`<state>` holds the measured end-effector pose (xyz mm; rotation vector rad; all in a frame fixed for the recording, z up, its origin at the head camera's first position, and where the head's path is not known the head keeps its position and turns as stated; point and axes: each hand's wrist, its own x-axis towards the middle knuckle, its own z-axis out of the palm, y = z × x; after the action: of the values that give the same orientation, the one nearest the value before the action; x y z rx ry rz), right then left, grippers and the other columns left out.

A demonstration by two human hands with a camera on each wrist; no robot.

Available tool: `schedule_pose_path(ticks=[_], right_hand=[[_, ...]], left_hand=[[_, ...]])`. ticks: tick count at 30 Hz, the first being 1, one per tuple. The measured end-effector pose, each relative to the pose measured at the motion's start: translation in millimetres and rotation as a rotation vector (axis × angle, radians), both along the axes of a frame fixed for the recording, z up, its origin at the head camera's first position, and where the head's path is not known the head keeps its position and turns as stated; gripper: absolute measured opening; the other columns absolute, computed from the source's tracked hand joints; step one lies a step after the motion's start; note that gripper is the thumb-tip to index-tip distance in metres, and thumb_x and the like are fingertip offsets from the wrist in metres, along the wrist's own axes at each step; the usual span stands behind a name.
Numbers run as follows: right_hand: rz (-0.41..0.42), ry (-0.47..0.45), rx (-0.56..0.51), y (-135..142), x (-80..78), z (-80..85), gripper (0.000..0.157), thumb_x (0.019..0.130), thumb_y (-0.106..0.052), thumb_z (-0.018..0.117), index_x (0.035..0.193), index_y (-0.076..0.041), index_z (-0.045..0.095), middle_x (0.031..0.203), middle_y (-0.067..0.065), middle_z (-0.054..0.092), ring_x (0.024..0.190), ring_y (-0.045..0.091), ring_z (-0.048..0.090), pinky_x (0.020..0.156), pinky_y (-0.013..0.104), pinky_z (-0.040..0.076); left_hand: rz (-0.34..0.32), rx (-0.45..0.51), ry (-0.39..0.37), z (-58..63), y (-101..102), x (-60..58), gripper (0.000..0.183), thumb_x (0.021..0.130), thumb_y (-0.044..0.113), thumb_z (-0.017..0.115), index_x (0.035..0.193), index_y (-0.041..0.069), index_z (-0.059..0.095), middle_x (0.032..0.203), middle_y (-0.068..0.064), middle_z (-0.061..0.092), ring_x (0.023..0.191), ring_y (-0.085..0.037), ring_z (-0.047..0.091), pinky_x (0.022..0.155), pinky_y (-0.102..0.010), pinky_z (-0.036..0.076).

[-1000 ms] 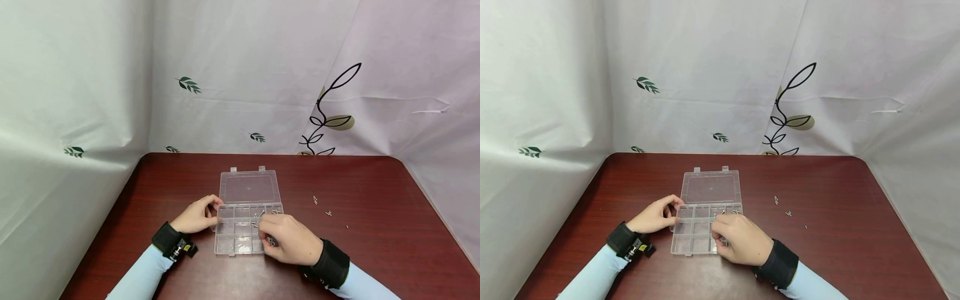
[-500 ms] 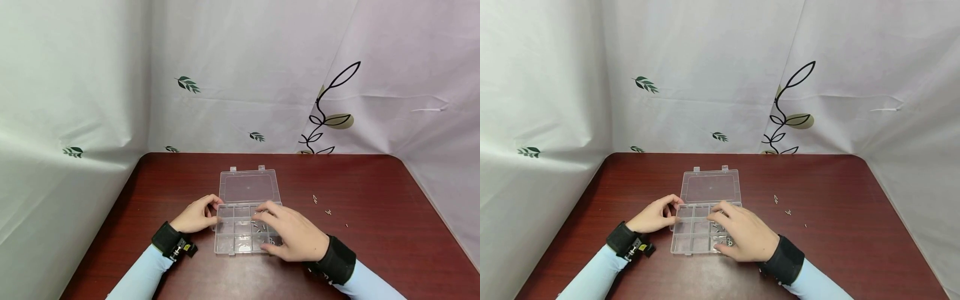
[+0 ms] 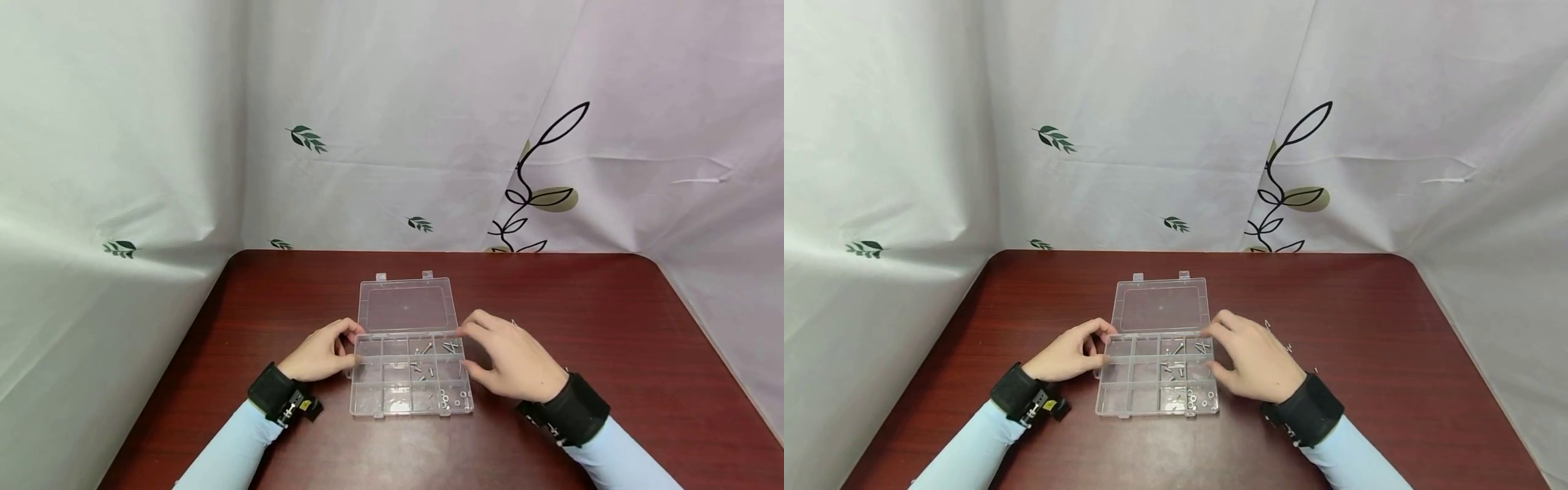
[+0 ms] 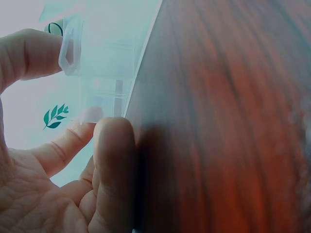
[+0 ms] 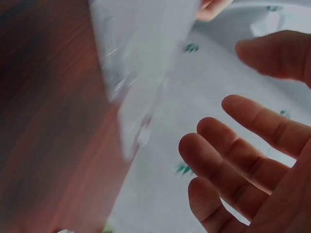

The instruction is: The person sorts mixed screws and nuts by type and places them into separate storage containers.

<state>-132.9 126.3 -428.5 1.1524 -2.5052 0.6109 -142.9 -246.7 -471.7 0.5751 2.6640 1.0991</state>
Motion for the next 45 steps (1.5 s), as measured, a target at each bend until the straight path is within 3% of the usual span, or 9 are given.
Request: schedule_pose_path(ticks=[5,10,14,18,22,29,41,45], right_hand=[[-0.138,0.037,0.035,36,-2.1,-12.2,0.035,0.074,-0.026,0.076,0.106,-0.012,0.069,0.097,-0.005,0.057,0.086,0.008,0.057,0.076,0.033,0.051],[-0.297,0.033,0.086,77,3.2,-23.1,0.03,0.072,-0.02,0.077,0.098,-0.009,0.069,0.091,-0.003,0.056,0.077,0.01,0.054,0.069,0.036,0.049],[-0.417,-0.041,0.135,103,13.5,-28.6,0.025,0.07,-0.018,0.077,0.091,-0.008,0.067,0.085,-0.002,0.054,0.069,0.011,0.051,0.063,0.038,0.047],[-0.485,-0.171,0.18,119,23.3,-30.8,0.021,0.072,-0.019,0.077,0.088,-0.01,0.066,0.08,-0.004,0.051,0.067,0.01,0.048,0.062,0.037,0.044],[-0.493,-0.226,0.178,124,28.8,-33.1,0.015,0.073,-0.015,0.076,0.083,-0.015,0.065,0.076,-0.008,0.05,0.066,0.008,0.046,0.059,0.035,0.042],[-0.478,-0.156,0.167,120,29.6,-36.9,0.023,0.068,-0.006,0.073,0.07,-0.023,0.057,0.067,-0.012,0.044,0.061,0.007,0.043,0.054,0.033,0.039],[-0.503,-0.306,0.23,109,31.6,-34.9,0.025,0.058,-0.01,0.068,0.063,-0.022,0.046,0.059,-0.01,0.04,0.054,0.012,0.038,0.051,0.031,0.033],[-0.48,-0.309,0.227,98,30.2,-37.4,0.027,0.056,-0.012,0.066,0.062,-0.024,0.043,0.057,-0.011,0.037,0.053,0.01,0.036,0.05,0.029,0.031]], left_hand=[[-0.003,-0.002,0.003,0.0,0,0.8,0.039,0.084,0.024,0.072,0.12,0.018,0.059,0.101,0.002,0.055,0.067,-0.01,0.055,0.065,-0.028,0.049],[-0.009,0.003,-0.006,-1.1,0,2.2,0.04,0.084,0.025,0.072,0.121,0.018,0.059,0.101,0.001,0.055,0.068,-0.01,0.055,0.066,-0.028,0.049],[-0.005,0.011,-0.002,-1.6,-1,2.1,0.039,0.083,0.025,0.072,0.12,0.019,0.059,0.101,0.002,0.056,0.069,-0.01,0.055,0.066,-0.028,0.049],[-0.007,0.013,0.004,-2.6,-1,1.8,0.039,0.083,0.025,0.072,0.12,0.019,0.059,0.101,0.002,0.056,0.069,-0.009,0.055,0.066,-0.028,0.049],[-0.01,0.011,0.007,-3.8,-2,2.3,0.039,0.084,0.025,0.072,0.12,0.018,0.059,0.101,0.001,0.055,0.07,-0.009,0.055,0.066,-0.028,0.05],[-0.009,0.008,0.007,-3.3,-1,2.1,0.039,0.084,0.024,0.072,0.12,0.019,0.059,0.101,0.002,0.055,0.071,-0.01,0.055,0.067,-0.028,0.05],[-0.017,0.014,0.0,-3.0,-1,1.2,0.038,0.084,0.023,0.071,0.12,0.018,0.058,0.1,0.001,0.055,0.071,-0.009,0.055,0.067,-0.028,0.05],[-0.02,0.013,0.008,-1.4,-1,2.3,0.038,0.084,0.021,0.071,0.12,0.017,0.059,0.1,-0.001,0.055,0.071,-0.01,0.055,0.066,-0.027,0.049]])
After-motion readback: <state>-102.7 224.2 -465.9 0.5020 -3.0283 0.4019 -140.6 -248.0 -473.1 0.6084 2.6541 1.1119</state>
